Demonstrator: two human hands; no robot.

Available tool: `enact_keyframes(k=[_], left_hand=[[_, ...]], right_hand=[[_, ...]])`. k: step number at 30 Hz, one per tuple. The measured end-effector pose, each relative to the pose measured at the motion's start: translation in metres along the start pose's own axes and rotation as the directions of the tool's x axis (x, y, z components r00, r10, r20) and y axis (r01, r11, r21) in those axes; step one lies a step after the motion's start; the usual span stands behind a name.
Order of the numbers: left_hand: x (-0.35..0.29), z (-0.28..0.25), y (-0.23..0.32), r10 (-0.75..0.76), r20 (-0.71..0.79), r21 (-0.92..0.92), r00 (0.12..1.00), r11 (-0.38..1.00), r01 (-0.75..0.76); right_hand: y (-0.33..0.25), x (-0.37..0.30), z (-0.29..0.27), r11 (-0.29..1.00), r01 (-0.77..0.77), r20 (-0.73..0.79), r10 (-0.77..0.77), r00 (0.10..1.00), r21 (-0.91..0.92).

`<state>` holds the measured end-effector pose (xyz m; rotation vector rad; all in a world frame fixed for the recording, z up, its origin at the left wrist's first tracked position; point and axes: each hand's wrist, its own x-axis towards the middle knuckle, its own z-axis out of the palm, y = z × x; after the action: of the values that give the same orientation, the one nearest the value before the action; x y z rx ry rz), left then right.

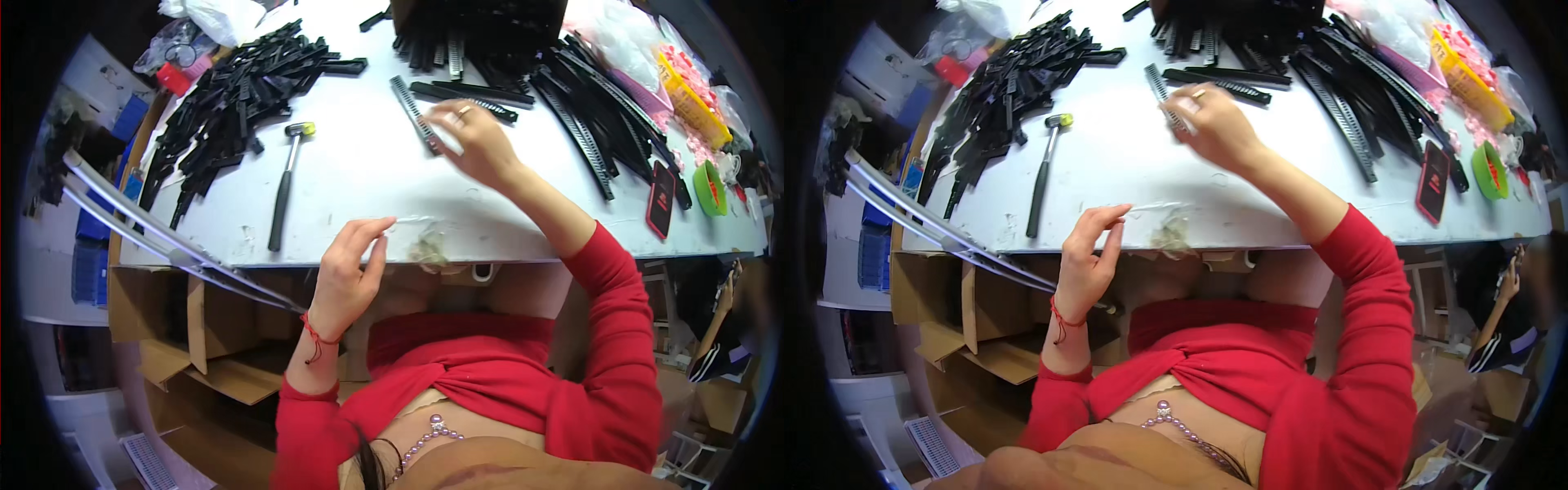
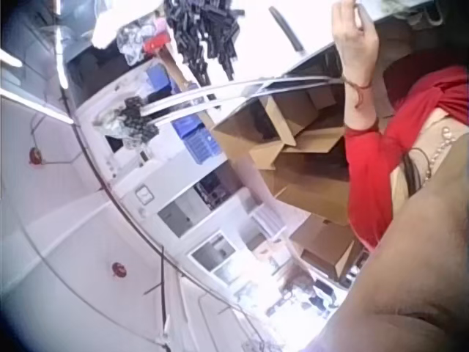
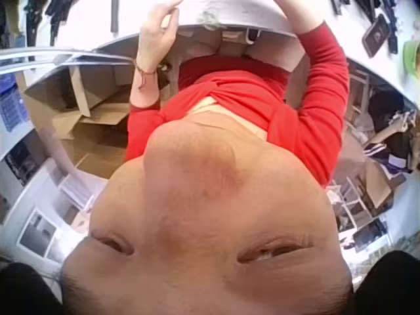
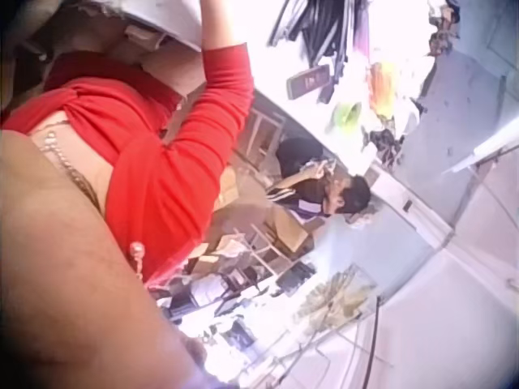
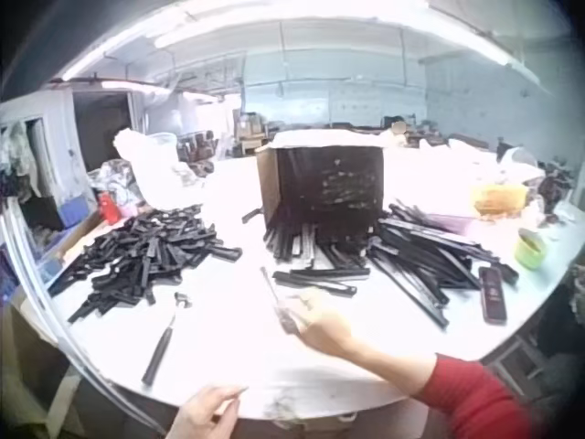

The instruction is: Assembling black plastic components using a small hammer and hands at a factory workstation.

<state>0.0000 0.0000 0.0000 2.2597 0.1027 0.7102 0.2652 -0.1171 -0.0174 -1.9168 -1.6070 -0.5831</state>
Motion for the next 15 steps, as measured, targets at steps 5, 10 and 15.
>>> enact_keyframes(k=[5, 10, 15], left_hand=[[0.051, 0.053, 0.025, 0.152, 0.217, 0.022, 0.964, 0.987, -0.161], [0.128, 0.087, -0.019, -0.016, 0.142, 0.279, 0.990, 0.960, -0.024], [0.184, 0.119, -0.081, -0.096, -0.037, 0.617, 0.995, 0.781, 0.098]], right_hand=[[0.100, -0.040, -0.008, 0.885, -0.280, -0.101, 0.261, 0.960, -0.371], [0.107, -0.046, 0.003, 0.860, -0.323, 0.009, 0.356, 0.935, -0.396], [0.105, -0.047, 0.004, 0.838, -0.384, 0.046, 0.433, 0.900, -0.387]])
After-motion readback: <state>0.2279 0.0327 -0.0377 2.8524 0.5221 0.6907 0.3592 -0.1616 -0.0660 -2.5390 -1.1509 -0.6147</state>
